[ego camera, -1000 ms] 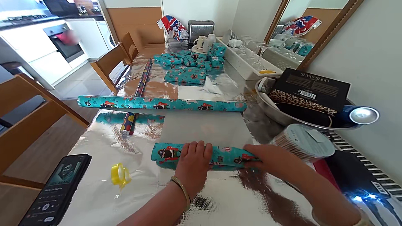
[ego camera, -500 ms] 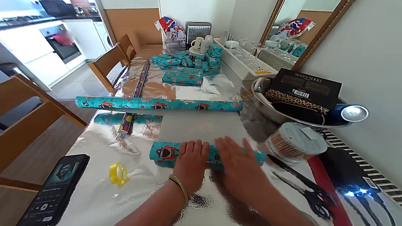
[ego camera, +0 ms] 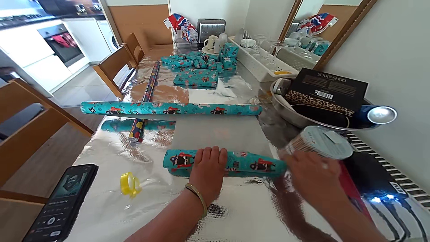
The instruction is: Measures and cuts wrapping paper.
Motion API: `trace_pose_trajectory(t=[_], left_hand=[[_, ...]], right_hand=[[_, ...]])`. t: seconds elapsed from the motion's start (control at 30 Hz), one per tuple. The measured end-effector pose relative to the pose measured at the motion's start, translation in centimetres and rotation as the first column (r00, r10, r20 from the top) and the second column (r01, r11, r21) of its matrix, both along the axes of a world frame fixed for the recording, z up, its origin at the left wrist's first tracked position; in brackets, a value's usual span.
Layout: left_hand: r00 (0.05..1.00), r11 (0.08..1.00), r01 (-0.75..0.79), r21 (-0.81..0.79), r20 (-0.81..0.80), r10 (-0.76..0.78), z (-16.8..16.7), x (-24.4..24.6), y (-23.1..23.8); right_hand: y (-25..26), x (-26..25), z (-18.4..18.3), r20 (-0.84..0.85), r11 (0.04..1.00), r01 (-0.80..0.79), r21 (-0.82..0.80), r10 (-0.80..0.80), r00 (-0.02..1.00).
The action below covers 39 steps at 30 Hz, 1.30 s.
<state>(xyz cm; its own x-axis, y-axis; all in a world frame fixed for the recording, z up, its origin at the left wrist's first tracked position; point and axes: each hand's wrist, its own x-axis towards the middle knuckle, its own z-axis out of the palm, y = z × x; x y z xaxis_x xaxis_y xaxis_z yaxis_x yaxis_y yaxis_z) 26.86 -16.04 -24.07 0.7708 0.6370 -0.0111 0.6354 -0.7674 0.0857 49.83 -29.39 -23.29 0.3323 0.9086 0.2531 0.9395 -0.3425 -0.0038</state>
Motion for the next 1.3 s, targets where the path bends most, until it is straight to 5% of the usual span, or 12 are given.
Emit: trace_pose_trajectory(t=[0.1,0.17,0.27,0.33,0.53,0.73,0.83,0.9,0.97,1.1,1.2,1.3], left_hand=[[1.000,1.000,-0.006,0.028,0.007,0.006,-0.1,0.1,0.0],[1.000,1.000,-0.016,0.010,-0.007,0.016,0.0,0.1,-0.1],[1.000,0.999,-0.025,-0.029,-0.014,0.024,0.2,0.1,-0.1],[1.000,0.998,-0.028,-0.051,0.001,0.028,0.3,0.1,-0.1],[1.000,1.000,-0.018,-0.026,0.005,0.018,0.2,-0.1,-0.2],[1.000,0.999,-0.016,-0.041,-0.009,0.016,0.3,-0.1,-0.1],[1.000,0.998,-0.008,-0.055,-0.017,0.008,0.4,-0.1,0.0],[1.000,0.998,-0.006,-0.063,-0.026,0.005,0.5,-0.1,0.1],[1.000,0.998,0.000,-0.061,-0.020,-0.001,0.5,-0.1,0.1],[1.000,0.995,-0.006,-0.098,-0.006,0.005,0.7,0.0,0.2],[1.000,0.998,0.006,-0.063,0.025,-0.004,0.3,-0.1,0.3],[0.996,1.000,0.010,-0.024,0.084,-0.008,-0.2,-0.2,0.3]], right_hand=[[-1.3,2.2,0.8,-0.081,0.969,0.108,0.220,-0.092,0.992],[-1.4,2.5,0.8,-0.354,0.950,0.158,0.269,-0.055,0.934],[-0.1,1.9,0.5,-0.837,0.961,0.257,0.098,-0.060,0.544],[0.9,1.1,0.1,-0.947,0.956,0.291,0.034,-0.063,0.315],[2.7,-0.4,-1.2,-0.991,0.878,0.462,0.124,0.088,0.098],[3.3,-0.4,-1.5,-0.969,0.860,0.487,0.152,0.033,0.244],[3.2,-0.7,-1.8,-0.839,0.869,0.418,0.266,-0.005,0.544],[2.8,-1.0,-1.6,-0.598,0.875,0.313,0.369,-0.035,0.801],[2.6,-1.5,-0.7,-0.351,0.872,0.164,0.462,0.010,0.936],[3.5,-4.6,0.7,-0.152,0.876,-0.225,0.426,0.314,0.937],[5.2,-7.3,0.4,-0.202,0.910,-0.396,0.120,0.413,0.888],[6.9,-8.0,0.6,-0.240,0.903,-0.399,-0.161,0.356,0.903]])
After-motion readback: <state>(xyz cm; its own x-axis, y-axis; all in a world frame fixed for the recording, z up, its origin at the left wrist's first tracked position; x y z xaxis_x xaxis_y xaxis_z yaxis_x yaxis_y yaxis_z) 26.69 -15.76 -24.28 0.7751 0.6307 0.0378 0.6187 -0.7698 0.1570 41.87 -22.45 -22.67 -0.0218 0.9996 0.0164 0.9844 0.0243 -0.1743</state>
